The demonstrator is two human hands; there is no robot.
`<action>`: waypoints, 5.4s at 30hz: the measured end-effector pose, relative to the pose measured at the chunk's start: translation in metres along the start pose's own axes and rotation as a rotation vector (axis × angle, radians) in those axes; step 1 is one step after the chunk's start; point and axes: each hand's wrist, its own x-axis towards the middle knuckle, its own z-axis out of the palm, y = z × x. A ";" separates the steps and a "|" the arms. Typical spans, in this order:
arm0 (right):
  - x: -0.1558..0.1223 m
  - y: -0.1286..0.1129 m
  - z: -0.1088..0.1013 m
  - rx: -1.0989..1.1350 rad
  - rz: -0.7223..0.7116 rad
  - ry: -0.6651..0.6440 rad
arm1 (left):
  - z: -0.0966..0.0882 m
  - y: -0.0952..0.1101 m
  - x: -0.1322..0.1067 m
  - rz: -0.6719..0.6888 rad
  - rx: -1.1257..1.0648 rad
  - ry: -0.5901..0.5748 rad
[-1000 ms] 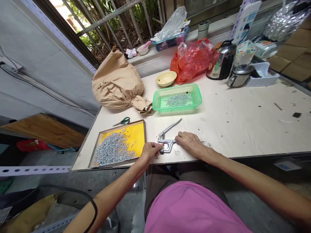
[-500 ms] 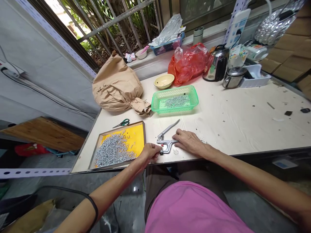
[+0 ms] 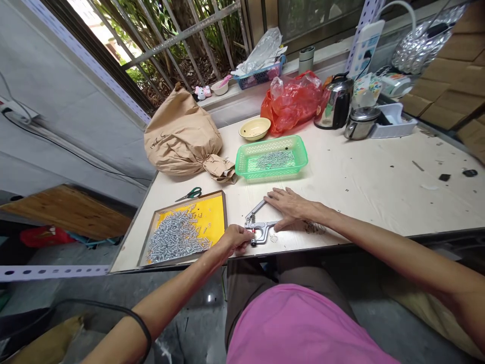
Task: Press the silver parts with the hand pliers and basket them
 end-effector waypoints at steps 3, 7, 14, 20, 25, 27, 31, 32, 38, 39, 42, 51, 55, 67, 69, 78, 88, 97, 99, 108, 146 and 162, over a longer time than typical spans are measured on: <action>0.000 -0.008 -0.008 -0.030 0.040 -0.002 | 0.002 -0.002 -0.001 -0.012 -0.016 0.022; -0.003 -0.017 -0.014 -0.056 0.069 0.010 | 0.003 -0.007 -0.006 -0.033 0.010 0.070; -0.007 -0.025 -0.009 -0.069 0.096 0.047 | 0.012 -0.004 -0.016 0.495 0.630 0.446; -0.010 -0.031 -0.020 -0.054 0.106 -0.020 | 0.024 0.015 0.014 0.823 0.947 0.317; -0.012 -0.030 -0.023 -0.059 0.129 -0.045 | 0.020 0.027 0.031 0.839 1.040 0.228; -0.010 -0.032 -0.024 -0.072 0.145 -0.046 | 0.020 0.030 0.032 0.839 1.091 0.229; -0.006 -0.036 -0.024 -0.075 0.181 -0.058 | 0.025 0.034 0.031 0.791 1.114 0.279; -0.005 -0.037 -0.024 -0.067 0.185 -0.063 | 0.027 0.034 0.030 0.779 1.104 0.288; -0.009 -0.037 -0.018 -0.043 0.224 -0.037 | 0.033 0.037 0.025 0.753 1.017 0.307; -0.010 -0.038 -0.017 -0.055 0.226 -0.023 | 0.034 0.037 0.024 0.750 1.019 0.318; -0.013 -0.038 -0.014 -0.090 0.228 0.014 | 0.036 0.034 0.023 0.738 1.019 0.346; -0.013 -0.004 0.007 -0.032 0.037 0.097 | 0.067 -0.018 0.014 0.947 0.780 0.425; 0.000 -0.004 0.006 -0.120 0.143 0.153 | 0.075 -0.026 0.005 0.988 0.718 0.360; -0.001 -0.006 0.014 -0.180 0.078 0.258 | 0.011 -0.046 -0.014 0.896 0.705 0.701; -0.009 -0.017 0.015 -0.133 0.051 0.314 | -0.032 -0.054 -0.015 0.658 0.763 0.845; -0.016 -0.081 0.005 0.079 -0.050 0.197 | -0.105 -0.074 -0.012 0.371 1.051 0.809; 0.036 -0.098 0.004 -0.187 -0.367 -0.034 | -0.101 -0.075 -0.009 0.400 1.147 0.681; 0.060 -0.083 -0.016 -0.041 -0.227 0.263 | -0.112 -0.071 -0.005 0.502 0.878 0.718; 0.065 -0.064 -0.042 0.025 -0.081 0.488 | -0.107 -0.062 -0.009 0.473 0.697 0.678; 0.024 -0.009 -0.083 -0.037 0.331 0.284 | -0.036 -0.013 -0.013 0.260 -0.087 0.178; -0.031 -0.054 0.008 -0.004 0.172 0.031 | -0.017 -0.005 0.010 -0.090 0.031 -0.164; 0.002 -0.025 -0.015 -0.100 0.019 -0.036 | -0.006 -0.002 -0.008 -0.143 0.055 -0.069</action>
